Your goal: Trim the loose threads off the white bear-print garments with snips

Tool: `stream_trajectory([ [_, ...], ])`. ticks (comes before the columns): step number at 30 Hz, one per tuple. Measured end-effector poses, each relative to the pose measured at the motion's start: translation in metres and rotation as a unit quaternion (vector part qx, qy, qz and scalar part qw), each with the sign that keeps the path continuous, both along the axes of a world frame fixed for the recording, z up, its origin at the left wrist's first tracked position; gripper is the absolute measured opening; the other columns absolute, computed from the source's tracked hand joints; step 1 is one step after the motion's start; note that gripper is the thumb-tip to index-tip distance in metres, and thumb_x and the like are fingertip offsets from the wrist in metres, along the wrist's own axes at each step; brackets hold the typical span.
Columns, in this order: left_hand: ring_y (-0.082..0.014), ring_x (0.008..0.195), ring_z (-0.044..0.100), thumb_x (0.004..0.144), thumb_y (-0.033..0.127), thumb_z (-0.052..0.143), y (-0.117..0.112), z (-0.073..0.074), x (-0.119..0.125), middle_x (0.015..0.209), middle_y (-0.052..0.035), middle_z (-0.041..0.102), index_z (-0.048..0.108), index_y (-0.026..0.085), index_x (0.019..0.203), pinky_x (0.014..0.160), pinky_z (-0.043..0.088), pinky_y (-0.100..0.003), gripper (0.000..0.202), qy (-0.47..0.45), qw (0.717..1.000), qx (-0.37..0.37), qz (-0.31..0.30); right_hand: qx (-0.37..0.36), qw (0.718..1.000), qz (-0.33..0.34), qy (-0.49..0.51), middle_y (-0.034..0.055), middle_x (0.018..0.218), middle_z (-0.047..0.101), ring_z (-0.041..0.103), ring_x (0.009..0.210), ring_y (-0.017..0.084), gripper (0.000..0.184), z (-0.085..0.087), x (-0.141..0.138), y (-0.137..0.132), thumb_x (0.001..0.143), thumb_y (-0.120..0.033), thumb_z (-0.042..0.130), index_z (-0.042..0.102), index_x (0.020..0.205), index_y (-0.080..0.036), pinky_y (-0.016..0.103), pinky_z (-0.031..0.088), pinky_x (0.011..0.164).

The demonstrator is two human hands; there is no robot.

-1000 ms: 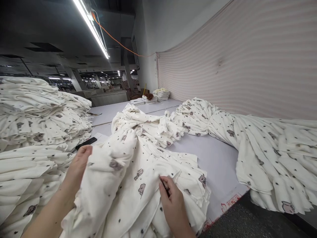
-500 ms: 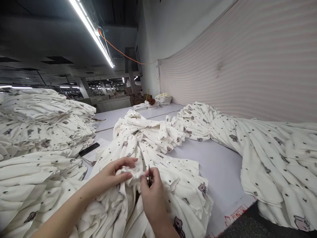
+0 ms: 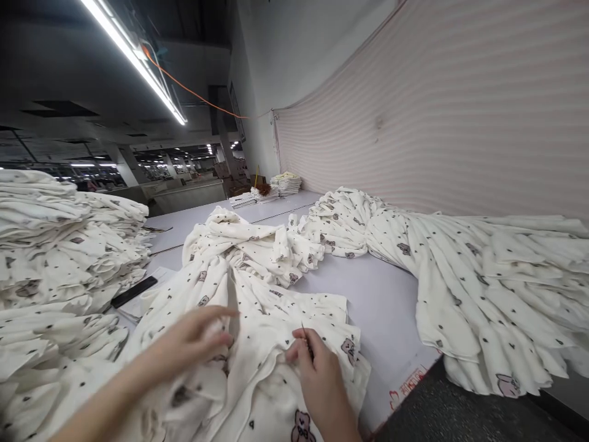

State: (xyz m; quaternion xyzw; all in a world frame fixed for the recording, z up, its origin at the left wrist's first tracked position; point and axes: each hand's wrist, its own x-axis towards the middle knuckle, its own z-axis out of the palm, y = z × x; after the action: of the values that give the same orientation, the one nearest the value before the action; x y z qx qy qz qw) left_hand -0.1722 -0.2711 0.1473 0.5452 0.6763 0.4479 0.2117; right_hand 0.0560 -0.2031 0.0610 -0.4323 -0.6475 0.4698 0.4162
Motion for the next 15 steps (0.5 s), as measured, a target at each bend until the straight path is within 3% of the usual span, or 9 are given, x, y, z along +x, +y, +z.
stream_trajectory([
  [2, -0.0247, 0.072, 0.065, 0.072, 0.023, 0.07, 0.012, -0.016, 0.027, 0.089, -0.0049, 0.068, 0.072, 0.027, 0.092, 0.06, 0.048, -0.03, 0.021, 0.172, 0.979, -0.07, -0.085, -0.019, 0.999, 0.039, 0.006, 0.0011, 0.074, 0.07, 0.064, 0.076, 0.02, 0.026, -0.005, 0.004, 0.004, 0.093, -0.041, 0.042, 0.059, 0.09, -0.022, 0.028, 0.045, 0.075],
  [3, -0.0253, 0.073, 0.064, 0.075, 0.019, 0.063, 0.018, -0.022, 0.037, 0.089, -0.0052, 0.066, 0.072, 0.027, 0.09, 0.063, 0.047, -0.032, 0.019, 0.217, 0.965, -0.092, -0.118, -0.021, 0.999, 0.037, 0.009, 0.0013, 0.075, 0.07, 0.064, 0.076, 0.02, 0.028, -0.006, 0.005, 0.005, 0.094, -0.043, 0.041, 0.059, 0.091, -0.022, 0.028, 0.045, 0.074],
  [5, -0.0241, 0.075, 0.063, 0.077, 0.013, 0.054, 0.027, -0.028, 0.046, 0.09, -0.0051, 0.063, 0.069, 0.025, 0.081, 0.067, 0.046, -0.033, 0.02, 0.234, 0.96, -0.086, -0.127, -0.012, 1.0, -0.005, 0.008, 0.0013, 0.075, 0.069, 0.062, 0.07, 0.019, 0.031, -0.009, 0.007, 0.006, 0.094, -0.045, 0.039, 0.059, 0.094, -0.022, 0.028, 0.045, 0.069],
  [8, -0.025, 0.096, 0.061, 0.084, 0.018, 0.048, 0.027, -0.024, 0.038, 0.117, -0.0056, 0.059, 0.066, 0.024, 0.08, 0.08, 0.045, -0.034, 0.019, 0.166, 0.974, -0.081, -0.129, 0.0, 0.999, -0.044, -0.01, -0.0001, 0.069, 0.064, 0.059, 0.064, 0.019, 0.031, -0.013, 0.009, 0.008, 0.089, -0.047, 0.048, 0.061, 0.098, -0.022, 0.027, 0.044, 0.062],
  [11, -0.0289, 0.118, 0.051, 0.087, 0.028, 0.048, 0.017, -0.018, 0.022, 0.135, -0.0049, 0.052, 0.063, 0.023, 0.076, 0.093, 0.041, -0.036, 0.019, 0.003, 0.993, -0.034, -0.113, -0.005, 0.998, -0.024, -0.06, 0.0011, 0.077, 0.066, 0.059, 0.065, 0.02, 0.031, -0.012, 0.001, 0.008, 0.08, -0.043, 0.06, 0.064, 0.104, -0.024, 0.028, 0.045, 0.062],
  [13, -0.0261, 0.107, 0.056, 0.087, 0.031, 0.046, 0.007, -0.016, 0.013, 0.122, -0.0046, 0.06, 0.059, 0.022, 0.073, 0.089, 0.043, -0.034, 0.021, -0.126, 0.986, 0.011, -0.107, 0.005, 0.996, 0.001, -0.088, 0.0022, 0.086, 0.068, 0.06, 0.068, 0.02, 0.025, -0.008, -0.007, 0.004, 0.077, -0.035, 0.063, 0.066, 0.099, -0.025, 0.028, 0.044, 0.064],
  [15, -0.02, 0.076, 0.058, 0.087, 0.034, 0.045, -0.003, -0.014, 0.006, 0.09, -0.0024, 0.065, 0.054, 0.023, 0.07, 0.071, 0.045, -0.028, 0.022, -0.183, 0.976, 0.03, -0.111, 0.031, 0.995, 0.033, -0.093, 0.0019, 0.089, 0.068, 0.06, 0.072, 0.021, 0.019, -0.004, -0.015, -0.002, 0.075, -0.028, 0.062, 0.065, 0.093, -0.025, 0.027, 0.044, 0.064],
])
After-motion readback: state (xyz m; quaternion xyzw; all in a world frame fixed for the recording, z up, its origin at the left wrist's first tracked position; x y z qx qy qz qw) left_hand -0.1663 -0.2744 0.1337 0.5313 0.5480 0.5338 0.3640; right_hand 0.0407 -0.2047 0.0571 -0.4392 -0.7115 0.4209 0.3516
